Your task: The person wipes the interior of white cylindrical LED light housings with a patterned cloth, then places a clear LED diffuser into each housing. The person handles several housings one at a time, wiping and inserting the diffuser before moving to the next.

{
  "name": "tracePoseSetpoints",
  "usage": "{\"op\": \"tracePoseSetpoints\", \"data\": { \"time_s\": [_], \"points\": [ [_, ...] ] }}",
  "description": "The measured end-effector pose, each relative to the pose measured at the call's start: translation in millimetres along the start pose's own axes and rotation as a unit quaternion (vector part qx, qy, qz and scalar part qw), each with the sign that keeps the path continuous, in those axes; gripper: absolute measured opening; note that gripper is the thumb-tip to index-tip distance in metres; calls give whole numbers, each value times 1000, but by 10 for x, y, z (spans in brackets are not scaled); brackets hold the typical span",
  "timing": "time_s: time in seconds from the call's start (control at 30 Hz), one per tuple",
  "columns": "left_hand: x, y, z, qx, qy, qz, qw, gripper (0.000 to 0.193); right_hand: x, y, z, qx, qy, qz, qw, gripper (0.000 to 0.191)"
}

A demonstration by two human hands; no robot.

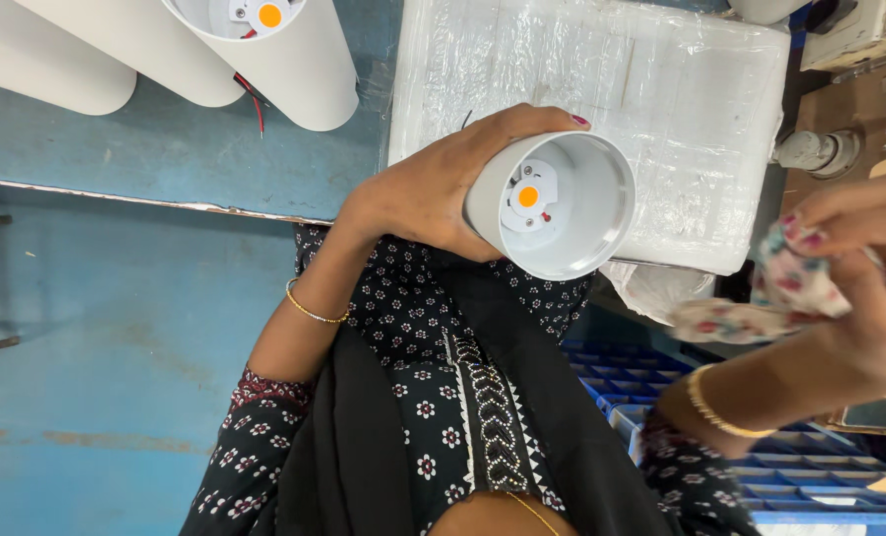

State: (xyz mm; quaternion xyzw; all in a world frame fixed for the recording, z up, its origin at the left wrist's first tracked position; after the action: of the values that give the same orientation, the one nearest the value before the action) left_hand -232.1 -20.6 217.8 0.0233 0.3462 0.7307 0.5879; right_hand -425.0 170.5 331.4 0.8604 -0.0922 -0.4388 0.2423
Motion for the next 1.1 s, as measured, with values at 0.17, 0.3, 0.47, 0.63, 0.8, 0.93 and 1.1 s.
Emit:
{"op": "tracePoseSetpoints", "data": {
  "time_s": [0.17, 0.3, 0.47, 0.63, 0.8, 0.93, 1.1],
  "points": [
    [108, 67, 149, 22, 61, 19, 998, 102, 292, -187, -92, 209, 147, 110, 960, 28],
    [268, 81, 268, 16, 102, 36, 994, 92, 629, 148, -540, 204, -2, -83, 975, 58],
    [320, 51, 303, -5, 123, 62, 990, 87, 983, 317, -846, 105, -232, -166, 953, 71],
    [357, 35, 304, -8, 141, 70, 987, 90, 983, 123, -775, 110, -219, -190, 951, 47],
    [371, 21, 247, -1, 142, 64, 988, 93, 892, 203, -778, 98, -110, -200, 969, 27],
    [291, -40, 167, 2, 125, 75, 989, 102, 522, 114, -635, 112, 75, -120, 984, 16],
    [216, -204, 69, -41, 96, 113, 988, 106, 455, -408, 104, 210, 271, 198, 918, 9]
  ]
}}
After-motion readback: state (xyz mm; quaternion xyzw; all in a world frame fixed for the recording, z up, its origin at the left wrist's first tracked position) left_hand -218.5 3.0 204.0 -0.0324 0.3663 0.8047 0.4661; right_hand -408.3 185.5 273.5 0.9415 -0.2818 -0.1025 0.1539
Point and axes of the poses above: each hand's wrist, its own y-axis towards the middle knuckle, its own x-axis out of the palm, z = x × y, the point moved 7 cm from there along y, towards the middle knuckle, and after that the axes turned 5 degrees about x, right-handed, at the moved point
